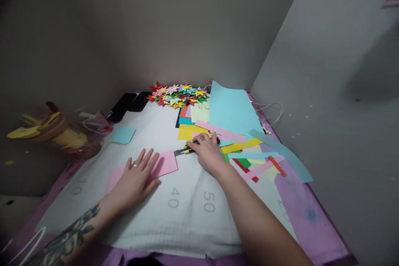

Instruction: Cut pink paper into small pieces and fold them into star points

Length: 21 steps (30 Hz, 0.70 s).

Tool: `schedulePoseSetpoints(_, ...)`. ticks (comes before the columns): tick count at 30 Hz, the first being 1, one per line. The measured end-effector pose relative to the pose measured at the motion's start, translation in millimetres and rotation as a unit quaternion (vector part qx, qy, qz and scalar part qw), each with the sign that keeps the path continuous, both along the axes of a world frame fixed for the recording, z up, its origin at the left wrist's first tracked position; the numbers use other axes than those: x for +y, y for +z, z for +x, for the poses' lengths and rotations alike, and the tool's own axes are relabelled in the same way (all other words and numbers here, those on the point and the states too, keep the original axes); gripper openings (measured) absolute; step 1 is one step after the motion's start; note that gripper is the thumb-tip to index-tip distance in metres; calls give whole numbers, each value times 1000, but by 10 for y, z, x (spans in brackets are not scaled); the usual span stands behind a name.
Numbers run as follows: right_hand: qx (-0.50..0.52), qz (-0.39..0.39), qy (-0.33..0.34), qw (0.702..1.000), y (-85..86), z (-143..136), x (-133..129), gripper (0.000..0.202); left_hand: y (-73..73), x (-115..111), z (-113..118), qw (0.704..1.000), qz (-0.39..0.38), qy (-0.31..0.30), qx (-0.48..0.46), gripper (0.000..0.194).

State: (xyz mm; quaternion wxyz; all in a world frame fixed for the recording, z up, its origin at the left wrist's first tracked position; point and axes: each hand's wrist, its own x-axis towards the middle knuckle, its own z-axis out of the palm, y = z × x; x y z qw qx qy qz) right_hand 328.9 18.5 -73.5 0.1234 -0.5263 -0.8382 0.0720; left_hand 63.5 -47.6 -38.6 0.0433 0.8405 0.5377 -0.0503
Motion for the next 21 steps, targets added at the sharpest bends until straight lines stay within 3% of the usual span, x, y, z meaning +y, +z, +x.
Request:
schedulePoseSetpoints(3, 1, -7, -2, 1000, 14, 22, -5, 55, -121, 102, -55, 999, 16, 42, -11, 62)
schedulePoseSetpoints(6, 5, -9, -9, 1000, 45, 37, -13, 55, -136, 255, -104, 998, 28, 45, -21, 59)
schedulePoseSetpoints(12, 3, -15, -10, 1000, 71, 33, -33, 57, -112, 376, -133, 998, 38, 34, -24, 48)
schedulePoseSetpoints(21, -7, 7, -16, 1000, 46, 14, -20, 57, 40, 517, -87, 998, 50, 27, -9, 43)
